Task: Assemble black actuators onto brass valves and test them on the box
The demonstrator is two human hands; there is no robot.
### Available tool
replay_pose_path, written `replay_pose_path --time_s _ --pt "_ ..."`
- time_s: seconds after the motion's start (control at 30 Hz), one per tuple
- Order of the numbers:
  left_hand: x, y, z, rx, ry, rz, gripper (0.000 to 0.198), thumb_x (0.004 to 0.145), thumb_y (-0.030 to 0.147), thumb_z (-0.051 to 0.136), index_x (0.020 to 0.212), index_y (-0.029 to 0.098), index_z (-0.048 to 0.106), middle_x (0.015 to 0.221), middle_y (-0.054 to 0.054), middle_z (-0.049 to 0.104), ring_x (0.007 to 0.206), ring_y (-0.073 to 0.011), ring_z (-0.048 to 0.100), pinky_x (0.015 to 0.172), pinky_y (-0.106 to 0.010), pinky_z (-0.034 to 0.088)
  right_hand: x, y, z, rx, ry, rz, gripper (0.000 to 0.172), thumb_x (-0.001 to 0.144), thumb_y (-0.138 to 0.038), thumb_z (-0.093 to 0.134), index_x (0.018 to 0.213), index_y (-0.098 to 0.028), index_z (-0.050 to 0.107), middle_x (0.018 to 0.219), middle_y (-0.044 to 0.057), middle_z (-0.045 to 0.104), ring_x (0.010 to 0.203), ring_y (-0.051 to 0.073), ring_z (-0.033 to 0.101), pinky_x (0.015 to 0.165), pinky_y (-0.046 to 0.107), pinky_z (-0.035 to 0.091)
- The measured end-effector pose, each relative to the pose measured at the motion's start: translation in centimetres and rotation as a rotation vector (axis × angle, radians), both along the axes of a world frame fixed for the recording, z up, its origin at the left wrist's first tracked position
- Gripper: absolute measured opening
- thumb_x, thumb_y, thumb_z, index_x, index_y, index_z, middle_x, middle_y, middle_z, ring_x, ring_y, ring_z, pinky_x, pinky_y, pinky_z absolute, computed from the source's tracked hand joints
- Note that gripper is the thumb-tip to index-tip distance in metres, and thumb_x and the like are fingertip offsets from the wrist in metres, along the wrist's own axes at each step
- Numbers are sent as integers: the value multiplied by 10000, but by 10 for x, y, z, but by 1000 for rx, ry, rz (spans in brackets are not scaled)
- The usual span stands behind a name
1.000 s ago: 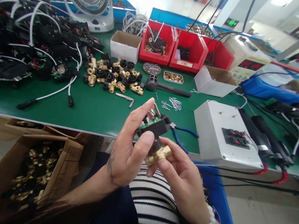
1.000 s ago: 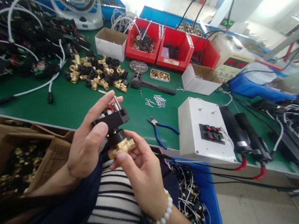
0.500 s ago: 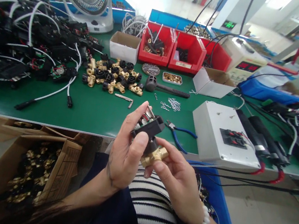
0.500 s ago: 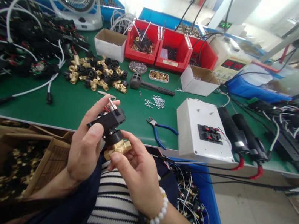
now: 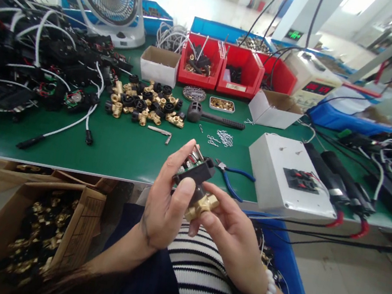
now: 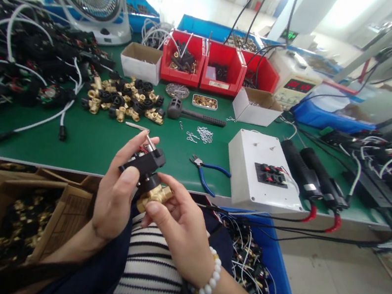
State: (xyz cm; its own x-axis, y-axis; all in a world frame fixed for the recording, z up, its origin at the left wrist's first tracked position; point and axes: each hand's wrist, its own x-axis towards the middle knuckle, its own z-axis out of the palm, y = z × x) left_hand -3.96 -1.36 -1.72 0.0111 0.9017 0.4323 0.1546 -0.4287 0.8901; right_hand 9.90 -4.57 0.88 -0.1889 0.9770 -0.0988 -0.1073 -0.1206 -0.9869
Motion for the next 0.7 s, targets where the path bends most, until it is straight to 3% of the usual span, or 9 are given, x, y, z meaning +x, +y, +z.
replay_pose_path --time_s 0.1,0.17,0.23,0.3,0.4,0.57,0.7 --pt "-7 5 3 -20 139 -61 555 996 448 389 1513 297 256 1553 -60 374 1426 -235 362 1188 -425 307 0 6 -2 -7 59 -59 422 852 -421 674 1190 -184 588 683 -20 653 583 133 640 619 293 561" --pt "-11 4 7 43 286 -34 730 919 534 528 1525 273 216 1577 -102 303 1450 -281 305 1187 -472 300 1 10 -1 -2 81 -134 410 854 -430 667 1177 -188 596 713 -12 656 574 122 614 589 275 543" --pt "-12 1 11 128 420 32 856 836 550 650 1517 241 233 1523 -145 342 1423 -308 335 1149 -483 361 3 11 1 25 66 -194 421 845 -441 672 1180 -200 591 757 1 674 577 118 598 553 256 526" --pt "-10 -3 13 183 486 90 849 826 501 685 1505 227 256 1415 -151 428 1340 -289 436 1080 -442 451 5 10 4 73 23 -215 415 840 -438 674 1172 -207 580 798 16 700 559 110 581 515 238 507" --pt "-7 -6 15 230 471 107 810 836 428 695 1491 211 271 1335 -144 475 1249 -259 502 1028 -400 500 8 7 8 147 -37 -197 358 854 -397 667 1144 -213 567 811 17 720 540 96 572 513 223 497" --pt "-6 -4 14 248 337 30 813 777 363 762 1442 215 318 1346 -130 466 1279 -266 470 1071 -423 470 16 7 7 238 -107 -129 319 891 -441 622 1125 -228 582 841 23 716 660 145 651 578 262 522" --pt "-3 -9 13 214 261 36 849 726 307 798 1437 236 340 1326 -109 440 1251 -260 466 1004 -391 528 24 17 10 403 -192 -214 471 925 -639 419 1121 -261 621 1046 61 659 950 215 622 838 376 521"
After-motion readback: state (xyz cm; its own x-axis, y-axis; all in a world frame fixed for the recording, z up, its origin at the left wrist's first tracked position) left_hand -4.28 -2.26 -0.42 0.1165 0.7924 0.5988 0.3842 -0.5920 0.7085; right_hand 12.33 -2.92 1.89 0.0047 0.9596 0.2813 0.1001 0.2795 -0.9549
